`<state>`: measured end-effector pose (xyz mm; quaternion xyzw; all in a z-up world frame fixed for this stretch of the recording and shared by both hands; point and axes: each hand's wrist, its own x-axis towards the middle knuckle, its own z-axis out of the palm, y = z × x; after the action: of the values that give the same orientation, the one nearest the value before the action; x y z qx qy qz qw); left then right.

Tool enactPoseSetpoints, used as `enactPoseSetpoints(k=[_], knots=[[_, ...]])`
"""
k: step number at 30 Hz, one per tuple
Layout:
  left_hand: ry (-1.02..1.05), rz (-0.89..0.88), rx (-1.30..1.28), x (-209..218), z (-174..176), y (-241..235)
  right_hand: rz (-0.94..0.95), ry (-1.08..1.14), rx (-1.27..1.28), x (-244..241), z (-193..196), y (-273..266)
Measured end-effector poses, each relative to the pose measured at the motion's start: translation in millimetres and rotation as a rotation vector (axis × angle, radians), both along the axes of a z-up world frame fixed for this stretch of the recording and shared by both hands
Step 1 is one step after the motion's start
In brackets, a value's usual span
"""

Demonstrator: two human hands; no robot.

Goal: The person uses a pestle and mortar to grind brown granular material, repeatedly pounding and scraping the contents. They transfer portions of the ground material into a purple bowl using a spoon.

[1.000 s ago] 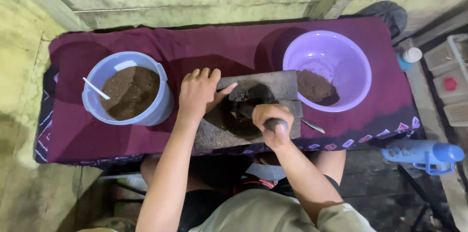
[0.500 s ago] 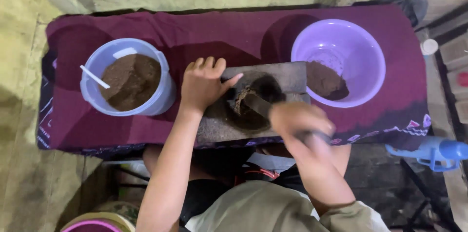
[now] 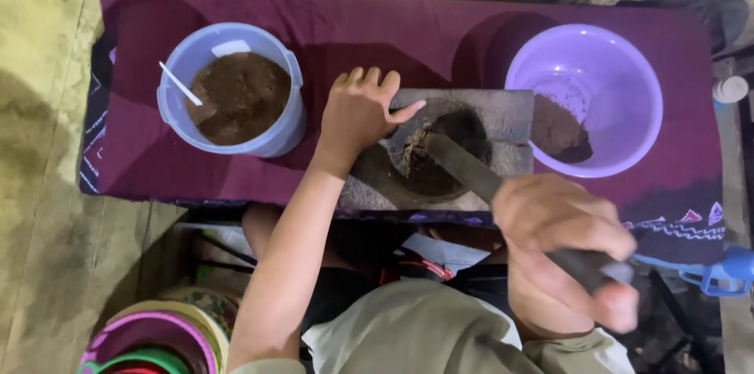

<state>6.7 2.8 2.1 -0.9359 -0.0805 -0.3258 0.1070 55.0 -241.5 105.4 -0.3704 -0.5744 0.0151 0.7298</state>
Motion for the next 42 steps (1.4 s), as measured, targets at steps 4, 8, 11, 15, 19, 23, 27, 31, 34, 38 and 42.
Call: enactPoseSetpoints(k=[4, 8, 11, 15, 19, 23, 27, 31, 34, 38, 42], knots=[[0.010, -0.013, -0.142, 3, -10, 3, -0.030, 0.138, 0.072, 15, -87, 54], [0.140, -0.037, -0.288, 8, -13, 8, -0.038, 0.112, 0.102, 15, -103, 68], [0.063, -0.037, -0.241, 6, -18, 6, -0.218, 0.073, 0.015, 16, -94, 46], [-0.051, -0.011, -0.102, 1, -27, -1, -0.166, 0.111, -0.003, 11, -105, 43], [-0.127, -0.012, -0.038, 6, -22, 2, -0.110, 0.143, 0.055, 15, -110, 48], [0.201, -0.003, -0.320, 2, -9, 0, -0.037, 0.158, 0.126, 16, -109, 54], [0.245, -0.005, -0.350, 3, -15, -1, -0.047, 0.118, 0.131, 11, -95, 44], [0.042, 0.018, -0.141, 0, -3, -2, -0.198, -0.090, 0.013, 81, -170, -10], [-0.006, 0.037, -0.046, -1, -6, -2, -0.174, -0.103, 0.113, 25, -51, -9], [-0.026, 0.033, -0.023, -2, 1, -3, -0.087, 0.008, 0.153, 52, -98, 18], [0.180, 0.019, -0.307, 5, -14, 1, 0.061, 0.198, 0.152, 18, -119, 50]])
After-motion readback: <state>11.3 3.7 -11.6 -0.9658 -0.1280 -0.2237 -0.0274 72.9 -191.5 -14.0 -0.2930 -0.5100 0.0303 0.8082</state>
